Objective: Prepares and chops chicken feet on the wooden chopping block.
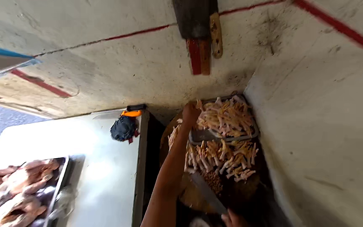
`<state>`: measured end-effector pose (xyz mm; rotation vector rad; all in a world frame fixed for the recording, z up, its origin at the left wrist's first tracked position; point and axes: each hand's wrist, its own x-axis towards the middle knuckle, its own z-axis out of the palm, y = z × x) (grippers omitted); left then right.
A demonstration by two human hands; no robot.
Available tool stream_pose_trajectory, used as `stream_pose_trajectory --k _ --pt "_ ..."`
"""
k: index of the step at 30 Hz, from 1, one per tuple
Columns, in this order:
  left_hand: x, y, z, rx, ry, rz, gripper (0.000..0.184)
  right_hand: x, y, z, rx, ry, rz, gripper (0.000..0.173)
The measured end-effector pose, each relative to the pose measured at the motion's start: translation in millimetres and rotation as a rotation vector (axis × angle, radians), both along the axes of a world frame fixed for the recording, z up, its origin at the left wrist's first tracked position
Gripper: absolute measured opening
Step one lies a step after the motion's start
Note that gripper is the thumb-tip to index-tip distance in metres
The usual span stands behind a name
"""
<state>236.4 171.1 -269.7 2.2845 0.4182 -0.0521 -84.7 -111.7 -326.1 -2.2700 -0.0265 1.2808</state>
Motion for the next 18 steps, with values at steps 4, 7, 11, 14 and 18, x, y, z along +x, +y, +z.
stream_pose_trajectory --k 4,7,11,14,18 --pt "-154 18 -4 -0.625 -0.019 0.237 0.036 -9 -1 -17 -0.066 -0.013 0.046 0.050" --pt "-267 1 -21 -0.330 -0.059 0.276 0.029 -6 1 -19 -0.068 -0.024 0.026 0.050" --pt "-375 -32 -84 0.059 -0.007 -0.001 0.023 -11 11 -19 -0.069 -0.071 0.009 0.046" --pt "-415 -45 -113 0.041 0.068 -0.179 0.025 -19 26 -3 -0.126 -0.158 0.041 0.044" --pt "-426 -47 -100 -0.098 0.297 -0.195 0.026 -43 30 10 -0.138 -0.289 0.101 0.044"
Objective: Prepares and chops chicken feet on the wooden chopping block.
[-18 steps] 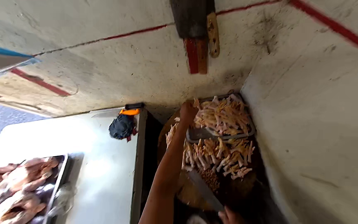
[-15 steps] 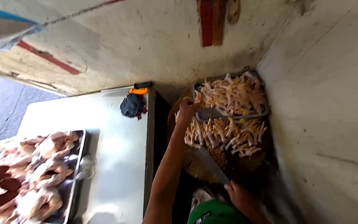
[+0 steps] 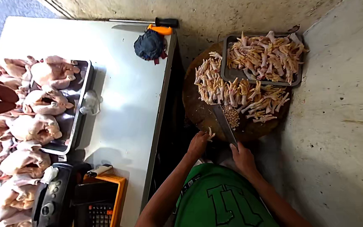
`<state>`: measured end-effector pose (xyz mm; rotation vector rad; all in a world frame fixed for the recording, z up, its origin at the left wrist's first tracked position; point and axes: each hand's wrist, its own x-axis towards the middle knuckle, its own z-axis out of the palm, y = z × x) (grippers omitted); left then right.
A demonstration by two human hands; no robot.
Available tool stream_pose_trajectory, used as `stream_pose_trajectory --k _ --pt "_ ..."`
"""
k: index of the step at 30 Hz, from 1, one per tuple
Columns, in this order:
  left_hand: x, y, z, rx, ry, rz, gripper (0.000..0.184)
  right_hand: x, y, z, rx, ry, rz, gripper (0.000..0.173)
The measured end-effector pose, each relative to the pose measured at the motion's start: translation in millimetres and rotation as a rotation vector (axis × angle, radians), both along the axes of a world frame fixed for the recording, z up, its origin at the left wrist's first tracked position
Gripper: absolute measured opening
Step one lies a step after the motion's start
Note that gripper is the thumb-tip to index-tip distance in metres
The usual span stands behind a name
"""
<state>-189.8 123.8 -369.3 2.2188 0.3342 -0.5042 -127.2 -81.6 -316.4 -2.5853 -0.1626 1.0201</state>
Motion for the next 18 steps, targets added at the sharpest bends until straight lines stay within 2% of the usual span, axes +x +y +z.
stream_pose_trajectory --k 4,6,8,10,14,16,18 --pt "-5 7 1 -0.358 0.277 0.314 0.038 -12 -3 -22 -0.067 -0.016 0.058 0.043" --pt "-9 8 -2 -0.610 0.276 0.496 0.034 -14 -3 -26 -0.068 -0.033 0.051 0.043" --pt "-8 6 -3 -0.712 0.198 0.611 0.028 -15 -3 -26 -0.079 -0.052 0.052 0.043" --pt "-4 3 -2 -0.624 0.092 0.619 0.025 -15 -2 -25 -0.085 -0.044 0.056 0.042" --pt "6 1 8 -0.121 -0.188 0.441 0.031 -10 -3 -17 -0.073 -0.015 0.043 0.042" --pt "6 4 10 0.094 -0.153 0.280 0.032 -17 -5 -5 -0.014 -0.072 0.030 0.041" --pt "6 7 12 0.175 0.008 0.135 0.035 -34 -9 1 0.113 -0.235 0.020 0.041"
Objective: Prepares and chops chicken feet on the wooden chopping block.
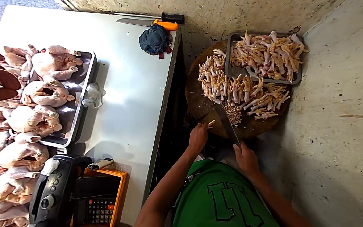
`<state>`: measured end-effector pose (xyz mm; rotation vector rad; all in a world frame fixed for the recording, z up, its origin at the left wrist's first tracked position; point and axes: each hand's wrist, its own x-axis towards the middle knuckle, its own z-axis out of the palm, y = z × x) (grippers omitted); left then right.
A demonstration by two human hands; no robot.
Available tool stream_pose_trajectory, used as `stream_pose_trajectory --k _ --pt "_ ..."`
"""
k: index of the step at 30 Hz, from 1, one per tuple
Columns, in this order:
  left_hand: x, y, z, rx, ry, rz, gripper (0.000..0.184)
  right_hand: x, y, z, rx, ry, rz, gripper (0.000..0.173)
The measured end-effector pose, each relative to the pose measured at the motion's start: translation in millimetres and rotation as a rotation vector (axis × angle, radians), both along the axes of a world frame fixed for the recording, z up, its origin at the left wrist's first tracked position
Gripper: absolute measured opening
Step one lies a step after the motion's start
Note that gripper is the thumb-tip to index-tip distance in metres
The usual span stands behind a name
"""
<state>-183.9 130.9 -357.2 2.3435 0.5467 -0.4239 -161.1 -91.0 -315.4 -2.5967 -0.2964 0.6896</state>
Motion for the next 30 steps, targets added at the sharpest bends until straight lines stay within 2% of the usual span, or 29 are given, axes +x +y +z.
stream_pose_trajectory --k 2,6,9,11,12,15,19,22,24,27,29,30 --pt "4 3 6 0.003 0.134 -0.069 0.034 -12 -3 -8 0.056 -0.093 0.012 0.041" --pt "19 2 21 -0.007 0.316 -0.173 0.033 -1 2 -14 -0.174 0.155 0.040 0.042" --pt "25 0 26 -0.026 0.353 -0.185 0.031 -8 4 4 -0.072 0.067 0.039 0.041" --pt "28 -2 25 -0.047 0.341 -0.178 0.030 -15 7 2 0.017 -0.052 0.060 0.040" --pt "28 -3 24 -0.054 0.336 -0.174 0.029 -15 10 -2 -0.002 -0.049 0.077 0.040" --pt "26 -5 21 -0.051 0.330 -0.154 0.031 -5 21 -17 -0.202 0.154 0.104 0.044" --pt "20 3 10 -0.061 0.254 -0.189 0.036 0 22 -5 -0.117 0.156 0.016 0.042" --pt "15 11 -3 -0.042 0.125 -0.275 0.032 -2 24 4 0.064 -0.059 0.023 0.040" --pt "13 15 -10 -0.012 0.077 -0.306 0.032 0 28 -3 0.092 -0.099 0.083 0.040" --pt "12 21 -16 0.011 0.026 -0.311 0.034 28 35 -14 -0.171 0.243 0.187 0.045" --pt "4 24 -18 -0.054 -0.078 -0.229 0.029 45 26 -27 -0.132 0.350 0.130 0.044" --pt "-1 22 -16 -0.126 -0.138 -0.128 0.025 49 19 -31 -0.095 0.350 0.095 0.042"
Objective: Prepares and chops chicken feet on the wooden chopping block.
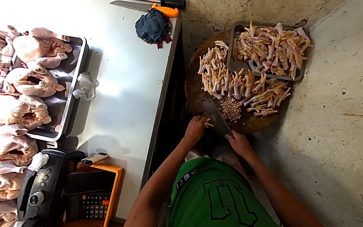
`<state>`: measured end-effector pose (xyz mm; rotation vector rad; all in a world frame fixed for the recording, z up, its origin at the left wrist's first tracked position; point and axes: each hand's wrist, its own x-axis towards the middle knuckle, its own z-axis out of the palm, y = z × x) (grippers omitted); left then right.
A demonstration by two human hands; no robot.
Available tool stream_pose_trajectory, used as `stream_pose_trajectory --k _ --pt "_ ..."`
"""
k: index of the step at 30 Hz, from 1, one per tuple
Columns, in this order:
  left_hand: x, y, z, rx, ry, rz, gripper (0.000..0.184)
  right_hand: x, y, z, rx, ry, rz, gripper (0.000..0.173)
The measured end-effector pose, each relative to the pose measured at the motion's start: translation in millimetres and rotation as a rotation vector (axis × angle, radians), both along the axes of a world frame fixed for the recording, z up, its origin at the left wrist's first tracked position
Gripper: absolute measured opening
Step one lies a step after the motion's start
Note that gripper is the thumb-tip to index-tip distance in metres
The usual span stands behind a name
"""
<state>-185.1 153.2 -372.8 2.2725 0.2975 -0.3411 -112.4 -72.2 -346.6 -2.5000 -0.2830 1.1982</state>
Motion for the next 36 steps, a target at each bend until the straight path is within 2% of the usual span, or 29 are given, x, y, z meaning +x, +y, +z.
stream_pose_trajectory --k 4,7,10,12,16,20,23,27,30,33,36 --pt "-10 -14 2 -0.252 0.037 0.527 0.027 -10 -9 18 0.010 -0.146 -0.075 0.042" --pt "-6 -22 -3 -0.349 0.244 0.637 0.029 -34 -12 19 0.064 -0.261 -0.078 0.042" --pt "9 -28 -1 -0.422 0.333 0.716 0.021 -33 -3 19 -0.121 -0.141 0.004 0.043" --pt "20 -27 2 -0.445 0.385 0.774 0.018 -28 5 31 -0.157 -0.131 0.022 0.042" --pt "29 -28 -2 -0.456 0.407 0.827 0.017 -37 11 39 0.001 -0.284 0.005 0.039" --pt "25 -28 -4 -0.465 0.384 0.825 0.018 -27 18 20 -0.145 -0.082 0.076 0.043" --pt "14 -32 -13 -0.547 0.271 0.846 0.021 -20 14 22 -0.122 -0.085 0.032 0.041" --pt "7 -40 -18 -0.638 0.200 0.929 0.018 -31 10 43 0.053 -0.270 -0.016 0.040" --pt "8 -43 -19 -0.568 0.211 0.922 0.019 -42 8 34 0.192 -0.416 -0.005 0.040" --pt "7 -42 -15 -0.485 0.219 0.903 0.018 -38 13 21 -0.068 -0.170 0.092 0.041" --pt "7 -34 -6 -0.468 0.248 0.905 0.013 -31 16 23 -0.127 -0.091 0.081 0.041"
